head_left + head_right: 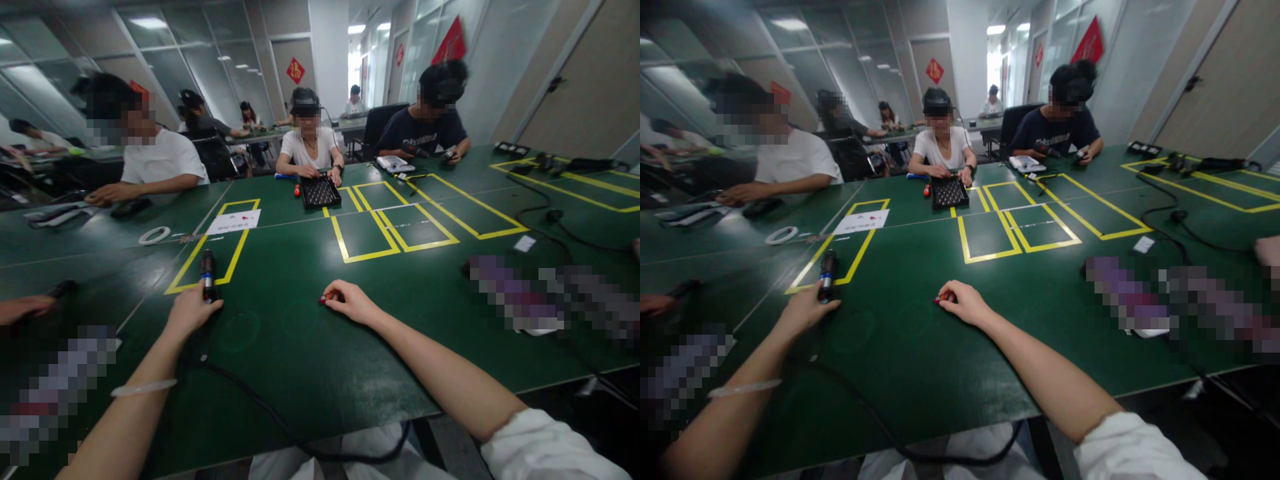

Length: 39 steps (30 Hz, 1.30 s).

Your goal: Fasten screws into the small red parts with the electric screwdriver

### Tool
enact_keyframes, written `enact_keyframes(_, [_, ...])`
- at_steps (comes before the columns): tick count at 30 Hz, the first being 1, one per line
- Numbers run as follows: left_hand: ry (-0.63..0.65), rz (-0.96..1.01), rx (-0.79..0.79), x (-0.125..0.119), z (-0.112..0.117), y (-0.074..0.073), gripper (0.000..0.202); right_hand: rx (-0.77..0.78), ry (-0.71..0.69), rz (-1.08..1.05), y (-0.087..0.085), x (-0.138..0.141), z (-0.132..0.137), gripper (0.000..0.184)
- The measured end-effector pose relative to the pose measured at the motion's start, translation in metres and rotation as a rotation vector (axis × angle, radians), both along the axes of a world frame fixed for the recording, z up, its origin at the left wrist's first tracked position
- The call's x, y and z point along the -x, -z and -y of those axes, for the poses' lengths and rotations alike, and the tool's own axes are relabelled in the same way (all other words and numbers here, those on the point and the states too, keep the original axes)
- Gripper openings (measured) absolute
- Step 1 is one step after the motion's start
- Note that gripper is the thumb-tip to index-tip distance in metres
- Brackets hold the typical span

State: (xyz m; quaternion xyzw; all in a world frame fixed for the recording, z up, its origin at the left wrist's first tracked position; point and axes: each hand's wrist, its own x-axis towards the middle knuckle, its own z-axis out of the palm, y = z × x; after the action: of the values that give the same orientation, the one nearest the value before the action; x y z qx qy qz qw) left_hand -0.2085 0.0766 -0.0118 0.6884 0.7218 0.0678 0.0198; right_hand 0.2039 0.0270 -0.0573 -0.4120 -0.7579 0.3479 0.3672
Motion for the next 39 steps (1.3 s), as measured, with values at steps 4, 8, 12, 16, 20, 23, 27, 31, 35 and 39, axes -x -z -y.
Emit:
enact_keyframes(4, [0.069,-0.061,-0.017,-0.075,0.027,0.005,0.062,-0.004,-0.013,-0.008,0.000,0.001,0.000,0.014])
enact_keyframes(8, [0.205,0.008,-0.079,-0.143,0.049,0.009,0.067,-0.007,-0.010,-0.021,-0.001,0.003,0.001,0.015])
enact_keyframes(12, [0.342,0.055,-0.114,-0.194,0.060,0.009,0.069,-0.047,0.044,-0.021,-0.001,0.003,0.001,0.016])
enact_keyframes(16, [0.399,0.081,-0.124,-0.227,0.064,0.010,0.071,-0.083,0.088,0.021,0.001,0.001,0.000,0.015])
enact_keyframes(20, [0.424,0.100,-0.139,-0.238,0.065,0.013,0.070,-0.126,0.105,0.144,0.004,-0.001,-0.001,0.015])
enact_keyframes(23, [0.431,0.106,-0.164,-0.239,0.065,0.015,0.071,-0.161,0.119,0.177,0.004,0.000,-0.002,0.013])
enact_keyframes(27, [0.433,0.103,-0.179,-0.239,0.065,0.017,0.070,-0.134,0.114,0.160,0.004,0.004,-0.003,0.011])
enact_keyframes(31, [0.431,0.088,-0.188,-0.239,0.067,0.016,0.069,-0.132,0.093,0.167,0.004,0.006,-0.002,0.015])
enact_keyframes(35, [0.434,0.079,-0.186,-0.241,0.069,0.014,0.065,-0.185,0.092,0.182,-0.001,0.007,0.004,0.026])
enact_keyframes(39, [0.432,0.065,-0.191,-0.243,0.067,0.015,0.049,-0.189,0.103,0.174,-0.007,0.006,0.009,0.029])
